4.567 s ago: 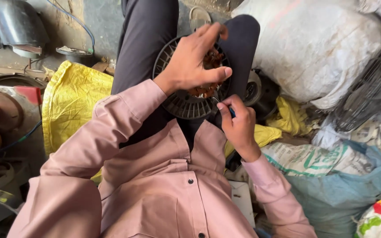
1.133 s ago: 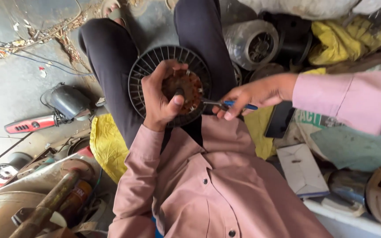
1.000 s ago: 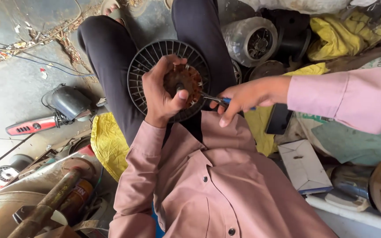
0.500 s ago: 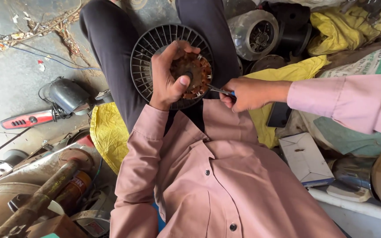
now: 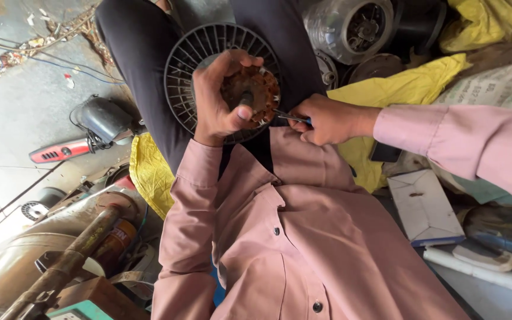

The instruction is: The person sits on the floor and uses pliers to pull and cut copper windings from a motor stator held on their lap. They repeatedly grip, twist, and cut the wires, removing sections of the coil throughout the clip.

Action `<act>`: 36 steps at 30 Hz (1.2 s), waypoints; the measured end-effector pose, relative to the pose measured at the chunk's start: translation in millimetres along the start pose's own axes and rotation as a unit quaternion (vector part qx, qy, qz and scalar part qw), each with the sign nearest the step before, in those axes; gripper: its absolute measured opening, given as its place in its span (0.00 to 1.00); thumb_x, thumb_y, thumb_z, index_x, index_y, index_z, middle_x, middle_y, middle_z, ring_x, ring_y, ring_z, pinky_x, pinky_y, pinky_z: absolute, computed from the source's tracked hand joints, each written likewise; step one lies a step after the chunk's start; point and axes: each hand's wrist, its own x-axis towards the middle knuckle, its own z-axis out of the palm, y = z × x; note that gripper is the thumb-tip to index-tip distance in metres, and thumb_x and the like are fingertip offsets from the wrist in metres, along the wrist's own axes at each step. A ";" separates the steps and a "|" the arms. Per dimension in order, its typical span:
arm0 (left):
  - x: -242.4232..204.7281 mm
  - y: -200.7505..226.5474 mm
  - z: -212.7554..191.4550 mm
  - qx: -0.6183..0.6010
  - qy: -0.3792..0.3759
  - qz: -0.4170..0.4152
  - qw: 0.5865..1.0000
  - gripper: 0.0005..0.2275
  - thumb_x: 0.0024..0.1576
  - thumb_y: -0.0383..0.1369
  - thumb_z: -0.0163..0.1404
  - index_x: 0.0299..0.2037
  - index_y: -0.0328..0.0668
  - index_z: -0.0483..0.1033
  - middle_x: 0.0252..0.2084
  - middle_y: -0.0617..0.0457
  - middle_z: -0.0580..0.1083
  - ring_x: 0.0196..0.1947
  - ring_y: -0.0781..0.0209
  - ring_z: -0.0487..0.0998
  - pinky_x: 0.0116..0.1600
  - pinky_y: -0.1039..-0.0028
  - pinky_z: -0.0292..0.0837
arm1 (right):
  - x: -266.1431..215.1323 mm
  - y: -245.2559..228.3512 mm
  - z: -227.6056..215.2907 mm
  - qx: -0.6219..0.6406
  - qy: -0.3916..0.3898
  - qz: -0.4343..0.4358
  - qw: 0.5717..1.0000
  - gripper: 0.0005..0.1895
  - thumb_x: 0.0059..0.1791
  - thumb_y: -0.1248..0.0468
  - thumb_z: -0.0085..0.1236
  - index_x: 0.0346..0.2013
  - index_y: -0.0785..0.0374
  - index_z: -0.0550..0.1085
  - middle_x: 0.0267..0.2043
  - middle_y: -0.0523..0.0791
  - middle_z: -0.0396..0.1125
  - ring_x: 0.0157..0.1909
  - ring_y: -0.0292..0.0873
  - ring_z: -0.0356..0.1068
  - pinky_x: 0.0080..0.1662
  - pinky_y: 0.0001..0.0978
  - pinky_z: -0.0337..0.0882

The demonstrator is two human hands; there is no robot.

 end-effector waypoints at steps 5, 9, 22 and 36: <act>-5.9 11.3 4.8 0.039 0.024 -0.018 0.999 0.44 0.52 0.74 0.44 0.46 0.29 0.74 0.43 0.42 0.81 0.48 0.53 0.86 0.54 0.69 0.80 | -4.8 -8.4 0.0 -0.003 0.007 0.044 0.999 0.13 0.40 0.67 0.65 0.22 0.65 0.66 0.21 0.46 0.66 0.26 0.44 0.66 0.35 0.40 0.67; -4.4 15.9 7.8 0.026 0.048 -0.009 0.998 0.45 0.53 0.75 0.41 0.46 0.28 0.73 0.44 0.41 0.81 0.47 0.53 0.86 0.53 0.70 0.80 | -13.4 -16.0 -7.2 0.077 -0.010 0.061 0.995 0.11 0.40 0.60 0.68 0.34 0.60 0.77 0.27 0.40 0.71 0.30 0.38 0.68 0.37 0.34 0.69; -9.6 8.4 0.1 0.002 0.045 0.018 0.999 0.45 0.53 0.74 0.40 0.49 0.29 0.73 0.46 0.41 0.81 0.47 0.53 0.85 0.55 0.70 0.80 | -25.1 -92.3 -12.3 -0.217 0.148 0.029 0.964 0.17 0.51 0.59 0.56 0.25 0.70 0.79 0.21 0.56 0.71 0.26 0.56 0.75 0.38 0.46 0.74; -3.3 13.2 -13.0 0.108 0.064 0.002 0.992 0.44 0.54 0.73 0.40 0.47 0.28 0.75 0.43 0.43 0.81 0.43 0.55 0.85 0.50 0.69 0.78 | -18.4 -54.6 24.1 -0.178 0.293 -0.085 0.936 0.09 0.53 0.66 0.60 0.31 0.69 0.77 0.23 0.53 0.71 0.24 0.50 0.72 0.30 0.39 0.69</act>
